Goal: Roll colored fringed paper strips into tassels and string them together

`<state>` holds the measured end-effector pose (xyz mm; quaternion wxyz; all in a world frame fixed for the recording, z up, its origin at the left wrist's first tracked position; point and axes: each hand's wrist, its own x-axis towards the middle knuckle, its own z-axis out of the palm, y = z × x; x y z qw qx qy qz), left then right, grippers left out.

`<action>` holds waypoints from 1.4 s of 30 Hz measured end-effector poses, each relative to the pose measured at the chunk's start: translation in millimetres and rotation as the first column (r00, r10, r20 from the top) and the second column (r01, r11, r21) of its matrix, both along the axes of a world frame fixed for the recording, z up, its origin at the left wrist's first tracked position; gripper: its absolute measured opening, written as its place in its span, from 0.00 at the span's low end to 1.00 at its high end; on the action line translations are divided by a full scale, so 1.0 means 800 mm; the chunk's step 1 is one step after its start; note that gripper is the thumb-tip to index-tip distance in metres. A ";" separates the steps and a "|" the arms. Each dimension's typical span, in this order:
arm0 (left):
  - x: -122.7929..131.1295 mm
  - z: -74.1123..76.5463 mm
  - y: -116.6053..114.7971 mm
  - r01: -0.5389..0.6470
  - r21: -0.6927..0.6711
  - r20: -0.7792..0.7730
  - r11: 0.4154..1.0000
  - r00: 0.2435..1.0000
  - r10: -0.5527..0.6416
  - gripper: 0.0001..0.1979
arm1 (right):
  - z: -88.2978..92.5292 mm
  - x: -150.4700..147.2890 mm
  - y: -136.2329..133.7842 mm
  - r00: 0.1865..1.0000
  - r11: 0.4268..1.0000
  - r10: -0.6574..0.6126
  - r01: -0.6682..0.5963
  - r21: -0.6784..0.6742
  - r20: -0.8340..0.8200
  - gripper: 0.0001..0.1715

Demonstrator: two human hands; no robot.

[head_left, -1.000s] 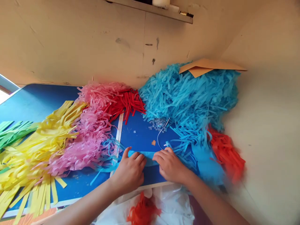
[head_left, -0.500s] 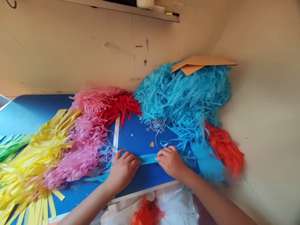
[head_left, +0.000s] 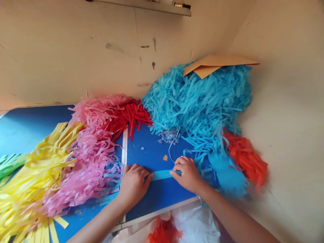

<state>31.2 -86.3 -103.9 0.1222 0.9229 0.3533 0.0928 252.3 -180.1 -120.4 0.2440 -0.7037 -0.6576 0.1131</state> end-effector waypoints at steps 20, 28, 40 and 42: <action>0.003 0.005 -0.014 0.257 0.238 -0.015 0.937 0.965 -0.261 0.08 | 0.014 -0.013 -0.001 0.843 0.909 0.347 -0.410 0.075 0.410 0.14; 0.017 0.002 -0.005 0.230 0.285 0.046 0.930 0.966 -0.253 0.08 | 0.029 -0.011 0.015 0.926 0.960 0.234 -0.268 0.078 0.297 0.03; -0.024 -0.016 -0.002 0.109 0.123 0.227 0.986 0.965 -0.134 0.15 | -0.007 0.024 0.000 0.969 0.962 0.213 -0.230 0.146 0.126 0.07; -0.025 -0.020 0.000 0.074 0.050 0.234 0.996 0.969 -0.084 0.17 | -0.010 0.028 0.001 0.979 0.974 0.199 -0.202 0.103 0.036 0.10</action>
